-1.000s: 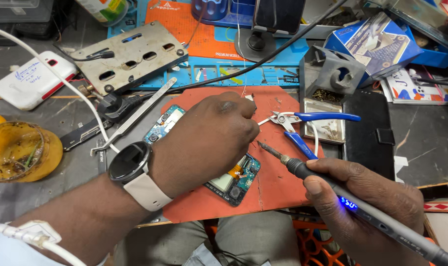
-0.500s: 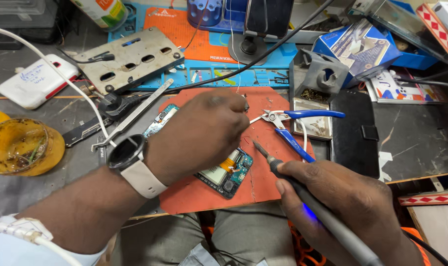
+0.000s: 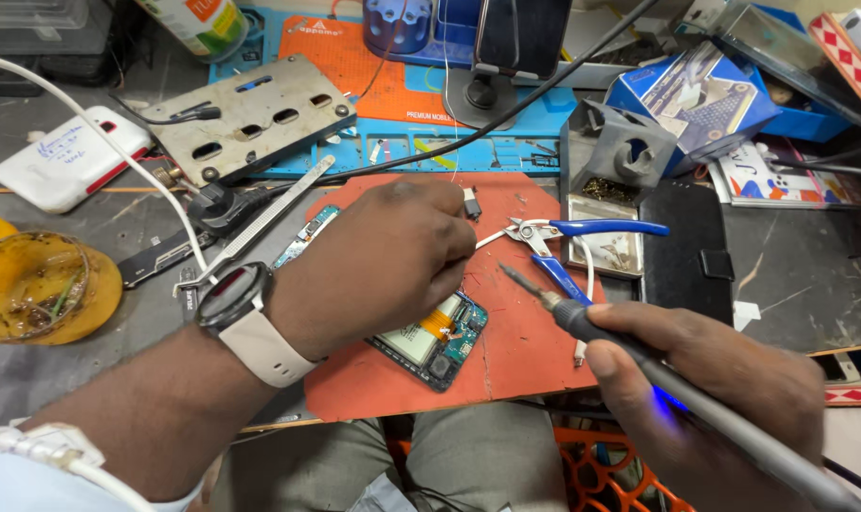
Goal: The person uses a soldering iron and tweezers to work on a disassembled mobile phone motherboard. They apply solder to specific points on the circuit board, occasionally using pliers to adjust components or wires.
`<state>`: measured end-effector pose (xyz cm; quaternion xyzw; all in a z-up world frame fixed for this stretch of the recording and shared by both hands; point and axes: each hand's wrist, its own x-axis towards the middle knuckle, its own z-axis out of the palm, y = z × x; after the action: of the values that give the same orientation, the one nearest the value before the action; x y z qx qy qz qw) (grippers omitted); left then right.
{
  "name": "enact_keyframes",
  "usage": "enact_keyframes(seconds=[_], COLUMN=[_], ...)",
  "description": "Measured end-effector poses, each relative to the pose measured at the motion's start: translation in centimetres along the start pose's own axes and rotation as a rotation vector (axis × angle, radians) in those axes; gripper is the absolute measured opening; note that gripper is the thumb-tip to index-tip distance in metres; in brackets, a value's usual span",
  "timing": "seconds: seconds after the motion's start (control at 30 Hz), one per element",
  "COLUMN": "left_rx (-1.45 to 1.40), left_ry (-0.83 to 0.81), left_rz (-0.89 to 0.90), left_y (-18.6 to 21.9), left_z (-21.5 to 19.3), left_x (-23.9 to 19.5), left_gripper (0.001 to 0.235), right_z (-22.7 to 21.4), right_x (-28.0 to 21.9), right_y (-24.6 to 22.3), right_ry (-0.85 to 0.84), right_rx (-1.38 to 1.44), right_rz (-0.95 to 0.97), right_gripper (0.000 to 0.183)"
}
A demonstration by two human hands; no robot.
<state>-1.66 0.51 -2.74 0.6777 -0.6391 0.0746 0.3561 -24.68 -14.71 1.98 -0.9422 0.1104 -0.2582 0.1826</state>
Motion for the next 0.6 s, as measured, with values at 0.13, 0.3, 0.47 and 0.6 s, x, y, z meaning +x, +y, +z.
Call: enact_keyframes(seconds=[0.13, 0.3, 0.47, 0.6], left_rx=[0.023, 0.033, 0.027, 0.036], left_ry=[-0.024, -0.037, -0.046, -0.065], left_rz=[-0.013, -0.031, -0.042, -0.034], left_y=[0.1, 0.2, 0.3, 0.3], left_z=[0.5, 0.6, 0.6, 0.6], left_x=[0.0, 0.1, 0.0, 0.1], left_gripper=[0.013, 0.011, 0.01, 0.012], right_z=[1.0, 1.4, 1.3, 1.5], right_x=[-0.3, 0.5, 0.9, 0.9], right_y=[0.8, -0.1, -0.7, -0.7], right_ry=[-0.082, -0.084, -0.105, -0.062], right_rx=[0.038, 0.029, 0.094, 0.084], right_rz=[0.066, 0.049, 0.036, 0.082], right_gripper=[0.027, 0.026, 0.026, 0.024])
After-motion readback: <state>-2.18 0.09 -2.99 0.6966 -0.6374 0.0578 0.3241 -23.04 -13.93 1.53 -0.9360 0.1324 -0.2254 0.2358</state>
